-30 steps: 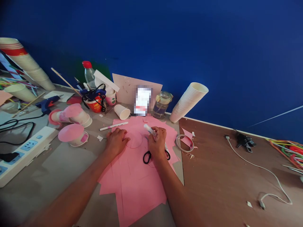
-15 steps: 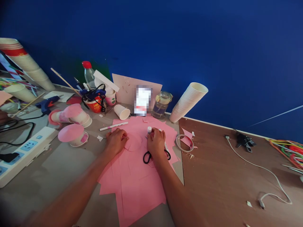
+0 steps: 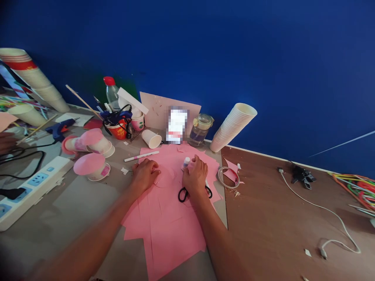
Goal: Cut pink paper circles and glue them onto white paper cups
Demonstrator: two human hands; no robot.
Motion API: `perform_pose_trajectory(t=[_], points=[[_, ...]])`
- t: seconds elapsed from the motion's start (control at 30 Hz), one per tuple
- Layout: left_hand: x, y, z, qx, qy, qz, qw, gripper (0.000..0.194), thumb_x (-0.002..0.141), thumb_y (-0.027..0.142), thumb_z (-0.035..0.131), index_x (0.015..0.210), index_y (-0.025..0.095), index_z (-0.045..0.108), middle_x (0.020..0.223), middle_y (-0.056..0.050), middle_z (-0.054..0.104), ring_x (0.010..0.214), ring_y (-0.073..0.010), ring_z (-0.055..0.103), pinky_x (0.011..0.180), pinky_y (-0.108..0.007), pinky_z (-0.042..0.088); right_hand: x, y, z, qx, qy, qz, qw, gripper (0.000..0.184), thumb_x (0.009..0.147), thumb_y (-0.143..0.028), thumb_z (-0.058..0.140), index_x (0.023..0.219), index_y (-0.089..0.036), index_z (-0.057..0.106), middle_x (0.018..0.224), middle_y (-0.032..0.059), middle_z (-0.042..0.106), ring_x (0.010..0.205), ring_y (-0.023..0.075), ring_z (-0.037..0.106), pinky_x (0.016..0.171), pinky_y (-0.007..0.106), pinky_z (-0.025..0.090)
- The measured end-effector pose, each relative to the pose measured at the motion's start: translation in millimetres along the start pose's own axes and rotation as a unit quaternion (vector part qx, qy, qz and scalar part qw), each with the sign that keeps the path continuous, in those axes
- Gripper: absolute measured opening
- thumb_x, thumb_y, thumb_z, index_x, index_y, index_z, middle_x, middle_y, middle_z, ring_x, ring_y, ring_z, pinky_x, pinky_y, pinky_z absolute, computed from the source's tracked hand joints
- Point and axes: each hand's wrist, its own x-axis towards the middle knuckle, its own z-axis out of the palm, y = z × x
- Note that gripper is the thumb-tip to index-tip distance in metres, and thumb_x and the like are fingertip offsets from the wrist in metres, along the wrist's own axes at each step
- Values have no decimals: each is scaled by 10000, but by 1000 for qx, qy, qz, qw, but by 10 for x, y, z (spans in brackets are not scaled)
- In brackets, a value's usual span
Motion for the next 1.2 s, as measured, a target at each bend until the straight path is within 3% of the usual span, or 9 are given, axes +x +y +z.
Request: perform_pose_trajectory(t=[0.1, 0.23, 0.3, 0.4, 0.53, 0.87, 1.1, 1.2], points=[[6, 3, -7, -7, -6, -7, 1000, 146, 773, 286, 585, 902, 221, 598, 971, -44, 616, 943, -211, 560, 900, -390, 298, 7, -90, -129, 15, 60, 15, 998, 557, 671, -177, 492, 1218, -98, 419, 980, 131, 542, 870, 255, 499, 790, 417, 414], [8, -8, 7, -6, -9, 3, 1000, 165, 774, 300, 578, 920, 224, 599, 972, -56, 619, 942, -223, 557, 899, -410, 293, -24, -288, -357, 85, 131, 11, 988, 438, 764, -216, 476, 1191, -123, 442, 872, 77, 534, 706, 185, 498, 680, 328, 438], [8, -17, 25, -5, -4, 7, 1000, 159, 767, 297, 583, 909, 227, 598, 967, -55, 616, 932, -223, 557, 904, -418, 288, -77, -398, -424, 112, 40, -17, 993, 254, 814, -213, 435, 1040, -169, 541, 804, 47, 583, 639, 157, 519, 626, 285, 435], [5, -24, 39, -4, 3, 8, 1000, 120, 759, 280, 588, 868, 229, 594, 950, -56, 614, 911, -221, 558, 898, -418, 292, -191, -529, -402, 74, -183, -41, 979, 204, 836, -233, 441, 954, -186, 600, 735, 37, 631, 622, 166, 575, 585, 270, 432], [7, -18, 19, -14, 5, 0, 1000, 48, 776, 255, 559, 764, 218, 587, 897, -42, 613, 882, -215, 563, 872, -410, 304, -309, -577, -253, -18, -245, -47, 968, 351, 821, -215, 449, 1153, -127, 524, 1024, 155, 605, 816, 257, 616, 635, 344, 465], [12, 6, -32, -106, 19, -10, 994, 129, 830, 179, 417, 718, 203, 477, 730, 11, 623, 740, -171, 564, 854, -394, 302, -322, -508, -160, 27, -176, -18, 984, 430, 824, -170, 392, 1252, -125, 401, 1226, 208, 482, 985, 303, 575, 721, 432, 493], [0, 38, -101, -209, 43, -2, 977, 113, 817, 235, 434, 706, 217, 442, 633, 36, 537, 598, -143, 497, 670, -286, 368, -323, -437, -86, 125, -160, 51, 978, 464, 834, -178, 375, 1295, -130, 351, 1107, 154, 594, 932, 268, 599, 767, 432, 486], [15, 18, -95, -284, 45, 18, 957, 133, 813, 260, 440, 691, 214, 414, 648, 37, 492, 613, -128, 475, 613, -251, 368, -314, -439, -94, 163, -139, 53, 975, 416, 830, -188, 390, 1243, -153, 417, 1076, 135, 603, 922, 246, 599, 770, 407, 481]])
